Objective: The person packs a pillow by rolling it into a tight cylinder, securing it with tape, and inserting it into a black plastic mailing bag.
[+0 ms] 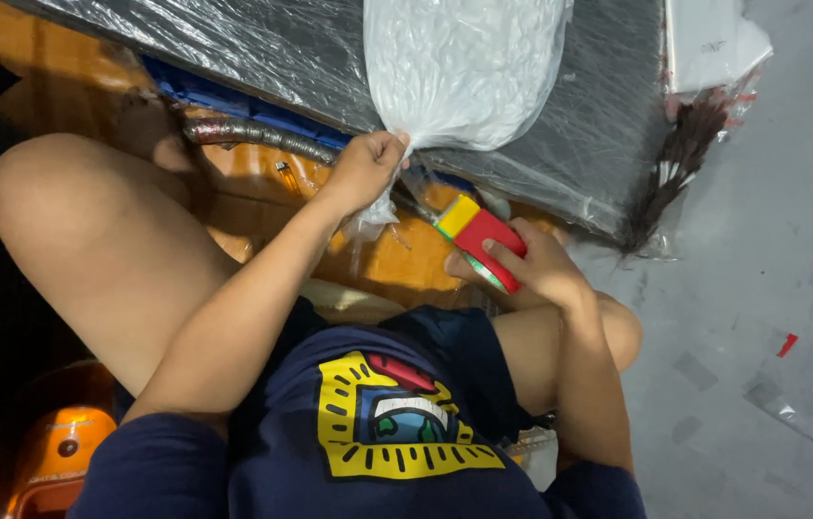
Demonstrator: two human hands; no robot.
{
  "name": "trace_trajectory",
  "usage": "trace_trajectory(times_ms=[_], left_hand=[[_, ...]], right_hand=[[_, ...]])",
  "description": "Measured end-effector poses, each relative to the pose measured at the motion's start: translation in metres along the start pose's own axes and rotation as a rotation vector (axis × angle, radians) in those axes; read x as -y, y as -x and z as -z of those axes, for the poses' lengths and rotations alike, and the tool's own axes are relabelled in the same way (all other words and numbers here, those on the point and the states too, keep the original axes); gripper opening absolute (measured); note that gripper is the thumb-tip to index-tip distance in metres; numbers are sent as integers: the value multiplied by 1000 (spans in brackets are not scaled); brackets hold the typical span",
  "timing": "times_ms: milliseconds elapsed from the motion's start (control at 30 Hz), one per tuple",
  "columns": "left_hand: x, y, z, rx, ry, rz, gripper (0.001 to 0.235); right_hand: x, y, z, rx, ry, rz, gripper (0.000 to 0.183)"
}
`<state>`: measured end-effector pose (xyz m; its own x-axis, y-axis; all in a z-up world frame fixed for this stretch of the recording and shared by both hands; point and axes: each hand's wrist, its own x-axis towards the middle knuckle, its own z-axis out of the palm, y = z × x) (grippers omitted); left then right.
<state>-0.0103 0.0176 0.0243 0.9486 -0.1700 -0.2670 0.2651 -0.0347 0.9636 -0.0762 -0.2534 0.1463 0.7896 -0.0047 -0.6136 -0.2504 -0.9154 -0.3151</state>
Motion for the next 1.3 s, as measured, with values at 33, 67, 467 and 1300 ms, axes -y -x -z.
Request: trace_trajectory(times_ms=[33, 67, 467, 1300], left_hand=[[1, 0, 0, 3, -22, -11, 34], [3, 0, -1, 7, -44, -22, 34], [-13, 20, -1, 49, -269, -11, 38], [-38, 40, -2, -78, -397, -193, 33]], right_hand=[[3, 0, -3, 10, -7, -17, 49], [6, 1, -6, 22, -15, -36, 49], [30, -15, -34, 6, 35, -90, 54], [-30, -95, -110, 11, 499, -69, 49]])
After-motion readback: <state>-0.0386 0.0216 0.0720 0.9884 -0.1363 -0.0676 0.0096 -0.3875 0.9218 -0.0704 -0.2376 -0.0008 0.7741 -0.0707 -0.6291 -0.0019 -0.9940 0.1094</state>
